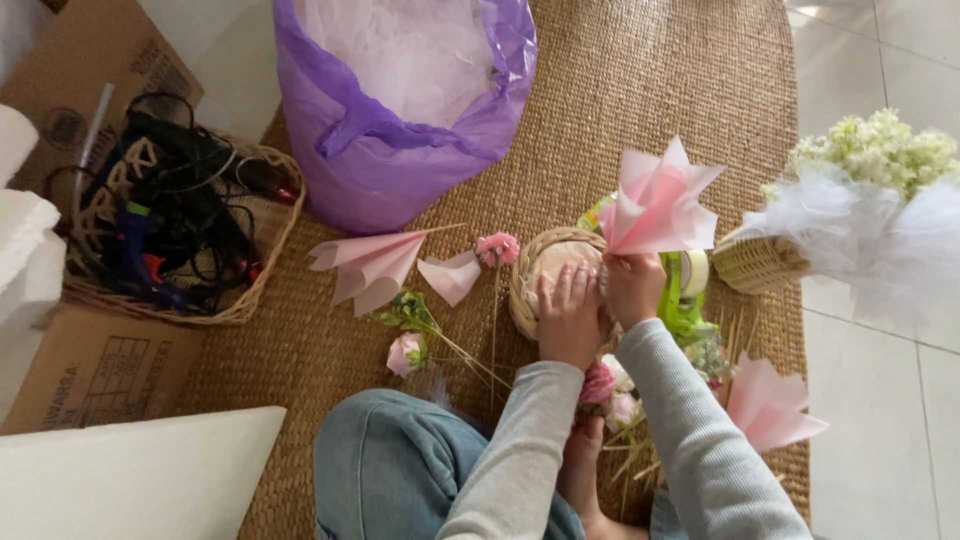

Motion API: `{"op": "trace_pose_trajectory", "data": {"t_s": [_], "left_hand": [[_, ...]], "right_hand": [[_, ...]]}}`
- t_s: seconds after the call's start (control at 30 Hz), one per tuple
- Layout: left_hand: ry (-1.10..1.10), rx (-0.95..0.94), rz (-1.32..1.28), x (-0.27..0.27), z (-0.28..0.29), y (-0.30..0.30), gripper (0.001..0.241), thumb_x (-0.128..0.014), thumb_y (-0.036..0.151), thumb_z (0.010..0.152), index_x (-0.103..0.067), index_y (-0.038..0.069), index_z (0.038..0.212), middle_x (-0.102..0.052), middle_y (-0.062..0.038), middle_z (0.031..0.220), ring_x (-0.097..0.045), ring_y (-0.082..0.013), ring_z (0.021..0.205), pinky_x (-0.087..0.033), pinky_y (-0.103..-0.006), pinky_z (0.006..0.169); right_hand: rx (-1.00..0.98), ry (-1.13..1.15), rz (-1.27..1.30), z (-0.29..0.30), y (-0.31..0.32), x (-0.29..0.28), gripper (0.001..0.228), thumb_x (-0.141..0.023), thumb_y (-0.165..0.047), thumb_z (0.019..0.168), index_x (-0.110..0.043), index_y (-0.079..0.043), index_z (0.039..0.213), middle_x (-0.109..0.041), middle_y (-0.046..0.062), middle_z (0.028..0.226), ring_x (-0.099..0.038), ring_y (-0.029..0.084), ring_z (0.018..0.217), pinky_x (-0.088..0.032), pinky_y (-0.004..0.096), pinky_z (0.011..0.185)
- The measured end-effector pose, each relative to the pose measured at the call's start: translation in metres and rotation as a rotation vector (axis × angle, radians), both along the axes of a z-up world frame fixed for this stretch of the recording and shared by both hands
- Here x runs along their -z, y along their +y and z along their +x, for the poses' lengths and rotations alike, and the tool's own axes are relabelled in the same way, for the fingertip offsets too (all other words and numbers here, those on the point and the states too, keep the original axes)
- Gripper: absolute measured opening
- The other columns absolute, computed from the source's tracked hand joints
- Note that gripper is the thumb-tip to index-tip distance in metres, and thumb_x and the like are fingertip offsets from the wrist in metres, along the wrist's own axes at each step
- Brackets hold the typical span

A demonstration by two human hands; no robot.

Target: The person arranges artificial flowers and decorative paper into a small wicker basket by hand, placing floral stems and folded paper cones into the basket one at a time.

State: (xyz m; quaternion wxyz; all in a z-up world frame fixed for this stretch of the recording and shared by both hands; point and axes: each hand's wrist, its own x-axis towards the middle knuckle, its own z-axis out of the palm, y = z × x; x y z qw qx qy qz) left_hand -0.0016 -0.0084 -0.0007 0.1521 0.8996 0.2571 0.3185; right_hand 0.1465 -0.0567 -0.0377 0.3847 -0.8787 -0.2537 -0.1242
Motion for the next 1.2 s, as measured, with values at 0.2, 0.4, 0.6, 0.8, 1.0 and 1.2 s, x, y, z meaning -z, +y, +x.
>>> {"op": "trace_pose_trajectory", "data": {"t_s": [0.2, 0.4, 0.6, 0.8, 1.0, 1.2], "left_hand": [[0.004, 0.028, -0.02, 0.001, -0.001, 0.001, 0.037, -0.042, 0.023, 0.085, -0.055, 0.014, 0.119, -0.05, -0.008, 0.134, -0.04, -0.0267, 0.13, -0.023, -0.0585, 0.107], [0.089, 0.008, -0.019, 0.001, 0.0, 0.001, 0.039, -0.035, 0.024, 0.09, -0.052, 0.018, 0.125, -0.049, -0.002, 0.136, -0.036, -0.022, 0.133, -0.017, -0.0565, 0.111], [-0.01, -0.021, 0.008, 0.004, 0.002, -0.003, 0.049, -0.054, 0.029, 0.076, -0.054, 0.013, 0.122, -0.051, -0.007, 0.131, -0.043, -0.0254, 0.128, -0.024, -0.0579, 0.107], [0.167, 0.099, -0.058, -0.008, -0.006, 0.006, 0.055, -0.058, 0.03, 0.078, -0.047, 0.014, 0.129, -0.047, -0.006, 0.137, -0.037, -0.0254, 0.131, -0.017, -0.0557, 0.11], [0.249, 0.179, -0.097, -0.017, -0.016, 0.011, 0.049, -0.052, 0.03, 0.084, -0.046, 0.015, 0.131, -0.045, -0.005, 0.139, -0.036, -0.0248, 0.132, -0.016, -0.056, 0.11], [0.141, 0.149, -0.047, 0.025, -0.013, 0.006, 0.052, -0.055, 0.04, 0.08, -0.053, 0.018, 0.127, -0.05, -0.004, 0.136, -0.038, -0.0241, 0.132, -0.015, -0.0595, 0.109]], "right_hand": [[0.054, 0.066, -0.13, -0.025, 0.003, -0.027, 0.018, -0.072, -0.034, 0.075, -0.069, -0.017, 0.074, -0.064, 0.006, 0.074, -0.063, 0.026, 0.077, -0.05, 0.035, 0.072], [0.027, -0.127, 0.007, -0.024, 0.015, -0.013, 0.016, -0.075, -0.02, 0.071, -0.062, -0.012, 0.067, -0.058, 0.01, 0.073, -0.057, 0.032, 0.079, -0.047, 0.04, 0.074], [0.175, -0.404, 0.113, -0.004, 0.041, -0.08, 0.006, -0.068, -0.01, 0.082, -0.062, -0.008, 0.08, -0.061, 0.014, 0.077, -0.061, 0.033, 0.079, -0.048, 0.041, 0.075], [-0.144, -0.222, 0.464, -0.018, 0.028, -0.279, 0.017, -0.077, 0.0, 0.088, -0.061, -0.005, 0.087, -0.063, 0.008, 0.079, -0.056, 0.013, 0.074, -0.047, 0.026, 0.066], [-0.067, 0.063, 0.2, -0.086, -0.062, -0.255, 0.009, -0.056, 0.006, 0.098, -0.063, 0.0, 0.095, -0.066, 0.01, 0.084, -0.065, 0.016, 0.069, -0.057, 0.025, 0.067], [0.044, 0.637, 0.326, -0.09, -0.098, -0.117, 0.016, -0.069, -0.01, 0.084, -0.057, 0.002, 0.083, -0.06, 0.013, 0.066, -0.06, 0.02, 0.054, -0.056, 0.037, 0.049]]}}
